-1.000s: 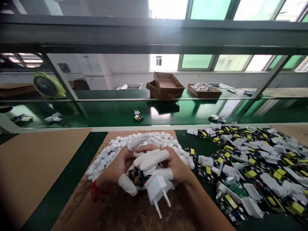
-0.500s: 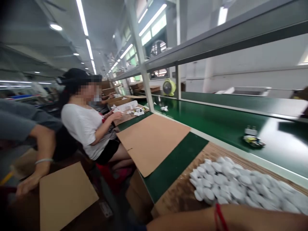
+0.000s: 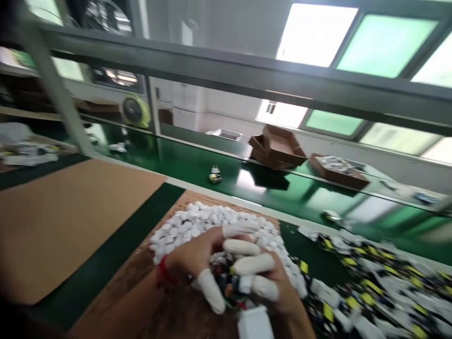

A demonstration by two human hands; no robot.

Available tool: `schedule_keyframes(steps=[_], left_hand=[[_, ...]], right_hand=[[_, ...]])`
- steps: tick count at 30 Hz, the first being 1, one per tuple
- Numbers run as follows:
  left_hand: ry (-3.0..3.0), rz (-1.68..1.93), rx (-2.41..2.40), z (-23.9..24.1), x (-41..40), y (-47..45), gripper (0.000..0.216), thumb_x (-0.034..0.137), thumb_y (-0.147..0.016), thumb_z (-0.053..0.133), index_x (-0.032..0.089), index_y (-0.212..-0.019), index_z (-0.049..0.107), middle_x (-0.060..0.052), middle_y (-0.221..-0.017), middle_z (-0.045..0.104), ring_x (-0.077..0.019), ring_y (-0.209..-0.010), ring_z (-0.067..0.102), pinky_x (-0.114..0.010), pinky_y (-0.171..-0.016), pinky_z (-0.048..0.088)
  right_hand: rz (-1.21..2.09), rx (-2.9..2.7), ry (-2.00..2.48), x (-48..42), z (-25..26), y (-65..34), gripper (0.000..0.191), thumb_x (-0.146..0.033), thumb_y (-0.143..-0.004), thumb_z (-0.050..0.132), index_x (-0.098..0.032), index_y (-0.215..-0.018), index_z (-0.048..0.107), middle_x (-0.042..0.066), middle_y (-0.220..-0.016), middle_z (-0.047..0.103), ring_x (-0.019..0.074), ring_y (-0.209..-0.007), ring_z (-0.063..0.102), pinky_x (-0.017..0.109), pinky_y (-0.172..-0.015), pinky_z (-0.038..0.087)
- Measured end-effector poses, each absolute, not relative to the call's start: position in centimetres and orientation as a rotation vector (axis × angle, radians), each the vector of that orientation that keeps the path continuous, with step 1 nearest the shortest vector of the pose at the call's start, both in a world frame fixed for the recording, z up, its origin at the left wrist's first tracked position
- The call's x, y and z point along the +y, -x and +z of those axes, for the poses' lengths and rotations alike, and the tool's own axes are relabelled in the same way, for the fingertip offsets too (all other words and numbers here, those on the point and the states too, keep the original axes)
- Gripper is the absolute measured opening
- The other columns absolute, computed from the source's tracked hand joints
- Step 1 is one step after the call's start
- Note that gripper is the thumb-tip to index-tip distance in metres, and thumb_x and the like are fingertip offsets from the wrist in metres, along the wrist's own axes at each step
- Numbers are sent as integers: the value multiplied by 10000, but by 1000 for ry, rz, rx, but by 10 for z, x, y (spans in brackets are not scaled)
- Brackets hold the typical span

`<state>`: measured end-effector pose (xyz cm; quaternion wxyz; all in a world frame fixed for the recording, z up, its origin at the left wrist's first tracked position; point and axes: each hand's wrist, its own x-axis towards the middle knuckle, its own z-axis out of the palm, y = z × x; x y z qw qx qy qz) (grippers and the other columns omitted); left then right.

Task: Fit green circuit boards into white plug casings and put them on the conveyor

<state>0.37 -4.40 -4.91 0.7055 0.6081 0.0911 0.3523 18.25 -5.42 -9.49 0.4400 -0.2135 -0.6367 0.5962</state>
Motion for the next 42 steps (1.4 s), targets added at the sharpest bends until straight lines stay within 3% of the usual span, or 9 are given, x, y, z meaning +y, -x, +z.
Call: schedule_keyframes(steps=[3, 8, 14, 19, 23, 27, 33, 37, 42], left_hand=[[-1370, 770, 167, -52, -43, -2, 1175, 292, -402, 916, 220, -1435, 361, -161, -1385, 512, -390, -1309, 412, -516, -1092, 305], [-1435, 731, 199, -53, -39, -3, 1166, 280, -443, 900, 223, -1453, 321, -157, -1408, 487, -401, -1345, 349, -545, -1104, 261], [-1512, 712, 270, -52, -38, 0, 1132, 286, -443, 892, 229, -1438, 355, -130, -1403, 495, -405, -1349, 335, -543, -1104, 266], [-1619, 752, 352, -47, -43, 1, 1112, 301, -456, 887, 234, -1434, 361, -104, -1367, 527, -387, -1361, 311, -524, -1117, 245], [-1539, 704, 324, -46, -44, -1, 1104, 285, -457, 890, 236, -1429, 368, -112, -1330, 551, -381, -1317, 380, -510, -1073, 328], [-1491, 720, 303, -47, -42, -2, 1123, 279, -417, 904, 226, -1416, 392, -119, -1311, 559, -394, -1291, 408, -517, -1063, 336], [-1490, 722, 290, -44, -42, -1, 1124, 325, -449, 895, 226, -1432, 358, -128, -1283, 579, -382, -1258, 452, -509, -1056, 344], [-1463, 723, 273, -43, -44, -4, 1168, 325, -387, 914, 231, -1419, 374, -110, -1226, 609, -369, -1197, 508, -486, -1028, 382], [-1381, 727, 255, -48, -44, -4, 1140, 297, -365, 922, 220, -1386, 421, -115, -1203, 618, -352, -1117, 567, -442, -958, 447]], right_hand=[[1430, -1503, 472, -67, -86, -198, 259, -517, -741, 703, -315, -896, 749, 84, -1003, 727, 323, -1021, 630, 466, -874, 496], [1478, -1527, 323, -60, -77, -182, 261, -530, -711, 723, -280, -773, 759, 95, -1049, 723, 306, -962, 654, 423, -818, 522], [1434, -1639, 355, -57, -73, -185, 295, -450, -711, 739, -265, -939, 764, 108, -1082, 712, 310, -1057, 617, 460, -920, 469], [1499, -1636, 324, -58, -76, -183, 188, -412, -750, 697, -273, -836, 789, 98, -1141, 689, 310, -1074, 613, 451, -914, 477], [1530, -1620, 281, -58, -75, -181, 174, -402, -761, 694, -296, -862, 789, 90, -1076, 719, 316, -1077, 611, 462, -934, 459], [1546, -1579, 344, -61, -69, -179, 285, -500, -785, 637, -265, -809, 796, 119, -1019, 732, 339, -1085, 600, 486, -918, 463], [1615, -1605, 422, -59, -80, -188, 419, -539, -694, 707, -274, -1015, 754, 109, -1213, 657, 348, -1159, 552, 492, -945, 440], [1534, -1699, 339, -53, -85, -190, 315, -537, -716, 680, -290, -880, 787, 95, -1147, 695, 333, -1196, 526, 471, -968, 417], [1541, -1654, 331, -60, -73, -181, 307, -523, -775, 631, -275, -866, 788, 103, -1027, 736, 320, -1118, 589, 463, -951, 439]])
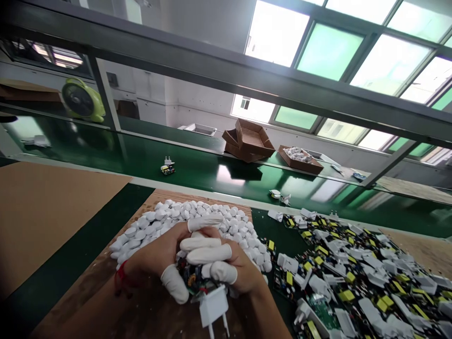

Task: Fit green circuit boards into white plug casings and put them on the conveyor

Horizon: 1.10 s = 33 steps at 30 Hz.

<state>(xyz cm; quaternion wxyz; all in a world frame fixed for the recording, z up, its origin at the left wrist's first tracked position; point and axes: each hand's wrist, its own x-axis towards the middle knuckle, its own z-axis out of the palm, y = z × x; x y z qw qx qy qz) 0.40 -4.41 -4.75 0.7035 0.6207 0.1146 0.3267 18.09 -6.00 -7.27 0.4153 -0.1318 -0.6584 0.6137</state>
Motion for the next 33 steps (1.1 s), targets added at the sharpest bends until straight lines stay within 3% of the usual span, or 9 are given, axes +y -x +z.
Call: schedule_keyframes(steps=[4, 10, 13, 19, 24, 33], left_hand=[[-1277, 783, 237, -59, -44, -1, 1072, 290, -425, 905, 235, -1384, 428, -120, -1209, 625, -334, -1061, 609, -405, -876, 491], [-1254, 807, 216, -66, -41, 0, 1114, 261, -448, 899, 239, -1426, 367, -145, -1271, 600, -350, -1140, 570, -407, -906, 481], [-1303, 833, 287, -59, -38, 0, 1195, 224, -431, 906, 230, -1459, 297, -149, -1273, 604, -363, -1200, 524, -442, -977, 440], [-1386, 959, 535, -55, -37, 1, 1115, 262, -535, 874, 241, -1472, 269, -135, -1308, 584, -348, -1244, 486, -442, -1029, 403], [-1388, 961, 561, -63, -34, -1, 1109, 182, -530, 876, 268, -1464, 285, -121, -1363, 538, -332, -1275, 455, -421, -1033, 406], [-1374, 1001, 506, -67, -32, -6, 1064, 198, -501, 889, 242, -1431, 373, -121, -1340, 552, -333, -1250, 464, -371, -991, 432]], right_hand=[[1650, -1495, 439, -68, -68, -181, 408, -571, -810, 566, -246, -939, 775, 121, -1024, 732, 319, -1077, 617, 454, -933, 464], [1507, -1480, 417, -59, -73, -183, 383, -434, -759, 693, -291, -1114, 708, 76, -1123, 708, 284, -1069, 629, 421, -938, 473], [1311, -1391, 510, -50, -75, -179, 352, -427, -696, 756, -287, -1019, 746, 62, -1041, 738, 272, -1001, 655, 399, -916, 489], [975, -1270, 799, -44, -70, -178, 104, -305, -646, 797, -267, -742, 780, 53, -839, 763, 273, -879, 678, 388, -832, 520], [943, -1330, 809, -45, -69, -180, 78, -249, -668, 776, -273, -742, 785, 46, -820, 766, 286, -903, 678, 409, -857, 513], [955, -1351, 749, -50, -71, -182, 143, -210, -705, 754, -293, -817, 785, 27, -844, 761, 250, -866, 679, 348, -795, 534]])
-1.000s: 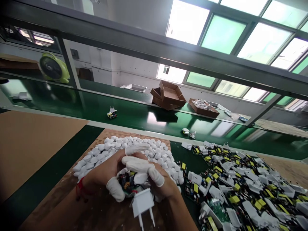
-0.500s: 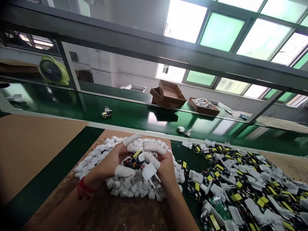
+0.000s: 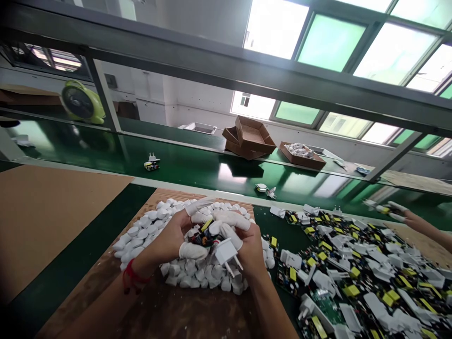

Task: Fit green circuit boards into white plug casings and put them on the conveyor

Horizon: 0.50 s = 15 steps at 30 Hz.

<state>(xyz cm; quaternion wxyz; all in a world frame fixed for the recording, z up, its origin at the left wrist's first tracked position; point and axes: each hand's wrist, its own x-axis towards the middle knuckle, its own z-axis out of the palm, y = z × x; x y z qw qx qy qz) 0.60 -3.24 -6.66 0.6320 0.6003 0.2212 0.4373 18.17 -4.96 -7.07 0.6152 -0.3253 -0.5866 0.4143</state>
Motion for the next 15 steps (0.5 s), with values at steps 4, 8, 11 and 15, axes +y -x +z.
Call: schedule_keyframes(steps=[4, 8, 11, 15], left_hand=[[-1421, 937, 512, -63, -34, -3, 1077, 235, -506, 886, 229, -1440, 352, -115, -1248, 616, -322, -1188, 505, -366, -944, 451], [-1491, 879, 538, -60, -35, -2, 1073, 274, -504, 884, 232, -1437, 358, -102, -1162, 656, -308, -1115, 540, -358, -883, 463], [-1504, 875, 547, -59, -36, -3, 1050, 350, -524, 870, 224, -1435, 364, -96, -1102, 675, -299, -1072, 560, -363, -873, 460], [-1395, 926, 450, -59, -35, -4, 1077, 443, -531, 855, 210, -1447, 338, -102, -1059, 684, -294, -1064, 581, -360, -880, 467]], right_hand=[[924, -1439, 727, -51, -71, -186, 85, -234, -753, 715, -261, -799, 782, 35, -829, 751, 247, -855, 672, 330, -768, 528], [926, -1469, 724, -52, -69, -187, 101, -266, -784, 685, -235, -749, 774, 44, -818, 742, 248, -833, 668, 328, -748, 522], [966, -1462, 740, -51, -68, -185, 132, -286, -773, 694, -219, -682, 763, 52, -806, 740, 250, -817, 667, 321, -718, 523], [1065, -1381, 691, -50, -70, -183, 99, -300, -769, 700, -238, -753, 776, 45, -799, 747, 245, -811, 676, 329, -748, 528]])
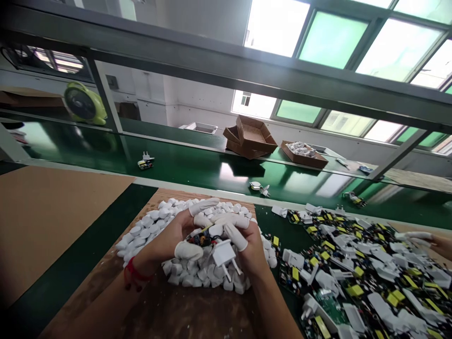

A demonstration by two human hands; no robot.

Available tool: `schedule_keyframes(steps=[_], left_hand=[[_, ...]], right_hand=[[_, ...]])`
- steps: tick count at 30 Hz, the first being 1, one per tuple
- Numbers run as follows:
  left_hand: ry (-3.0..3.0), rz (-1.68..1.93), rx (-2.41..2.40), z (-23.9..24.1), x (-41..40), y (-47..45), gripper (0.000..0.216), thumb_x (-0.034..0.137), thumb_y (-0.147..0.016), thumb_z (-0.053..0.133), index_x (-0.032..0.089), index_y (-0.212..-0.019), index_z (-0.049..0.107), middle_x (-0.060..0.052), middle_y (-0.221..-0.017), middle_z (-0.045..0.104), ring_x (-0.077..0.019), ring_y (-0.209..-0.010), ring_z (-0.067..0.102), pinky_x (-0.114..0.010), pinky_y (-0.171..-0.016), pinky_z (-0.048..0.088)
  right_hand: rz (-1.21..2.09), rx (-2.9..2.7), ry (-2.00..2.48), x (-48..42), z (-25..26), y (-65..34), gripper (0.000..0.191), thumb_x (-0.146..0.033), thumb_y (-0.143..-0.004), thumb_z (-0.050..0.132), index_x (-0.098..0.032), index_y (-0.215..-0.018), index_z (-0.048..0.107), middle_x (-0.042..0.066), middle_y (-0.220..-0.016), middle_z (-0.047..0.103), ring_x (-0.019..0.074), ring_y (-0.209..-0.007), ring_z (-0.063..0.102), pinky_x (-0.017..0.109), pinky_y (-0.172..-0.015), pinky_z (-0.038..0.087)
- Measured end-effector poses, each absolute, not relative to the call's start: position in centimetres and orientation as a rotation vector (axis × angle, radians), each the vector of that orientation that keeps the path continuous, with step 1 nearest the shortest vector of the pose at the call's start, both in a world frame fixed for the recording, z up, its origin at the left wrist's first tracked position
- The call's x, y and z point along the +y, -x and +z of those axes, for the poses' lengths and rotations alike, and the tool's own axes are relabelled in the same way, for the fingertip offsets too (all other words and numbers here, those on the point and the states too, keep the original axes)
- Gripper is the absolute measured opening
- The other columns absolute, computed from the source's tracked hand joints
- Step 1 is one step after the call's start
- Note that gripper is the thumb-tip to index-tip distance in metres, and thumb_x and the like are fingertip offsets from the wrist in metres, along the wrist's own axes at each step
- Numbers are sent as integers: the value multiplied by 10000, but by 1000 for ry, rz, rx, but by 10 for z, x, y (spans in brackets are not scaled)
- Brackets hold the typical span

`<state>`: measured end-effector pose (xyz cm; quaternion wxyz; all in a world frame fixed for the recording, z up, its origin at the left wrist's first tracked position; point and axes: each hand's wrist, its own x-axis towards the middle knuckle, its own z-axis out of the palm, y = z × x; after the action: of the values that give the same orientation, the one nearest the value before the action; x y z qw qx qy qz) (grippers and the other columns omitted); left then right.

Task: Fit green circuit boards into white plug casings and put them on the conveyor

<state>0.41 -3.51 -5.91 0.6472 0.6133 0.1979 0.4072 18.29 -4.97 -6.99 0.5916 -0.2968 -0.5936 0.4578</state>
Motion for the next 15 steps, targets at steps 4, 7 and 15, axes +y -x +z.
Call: schedule_keyframes(steps=[4, 7, 15], left_hand=[[-1330, 969, 403, -60, -34, -4, 1077, 426, -537, 860, 209, -1450, 331, -114, -1076, 686, -297, -1081, 588, -328, -853, 484], [-1314, 960, 361, -59, -34, -4, 1063, 401, -555, 858, 219, -1453, 321, -125, -1125, 678, -300, -1088, 595, -320, -843, 492], [-1266, 883, 259, -55, -37, -8, 994, 414, -614, 824, 229, -1451, 322, -153, -1270, 608, -327, -1149, 575, -400, -948, 455]], right_hand=[[1124, -1292, 644, -50, -73, -184, 211, -325, -749, 730, -297, -955, 760, 31, -884, 757, 225, -820, 691, 311, -755, 544], [1139, -1329, 631, -51, -73, -185, 251, -345, -721, 760, -305, -969, 757, 40, -928, 758, 241, -868, 695, 345, -815, 548], [1096, -1518, 700, -50, -75, -178, 274, -376, -629, 816, -263, -873, 766, 72, -897, 756, 292, -940, 677, 413, -870, 537]])
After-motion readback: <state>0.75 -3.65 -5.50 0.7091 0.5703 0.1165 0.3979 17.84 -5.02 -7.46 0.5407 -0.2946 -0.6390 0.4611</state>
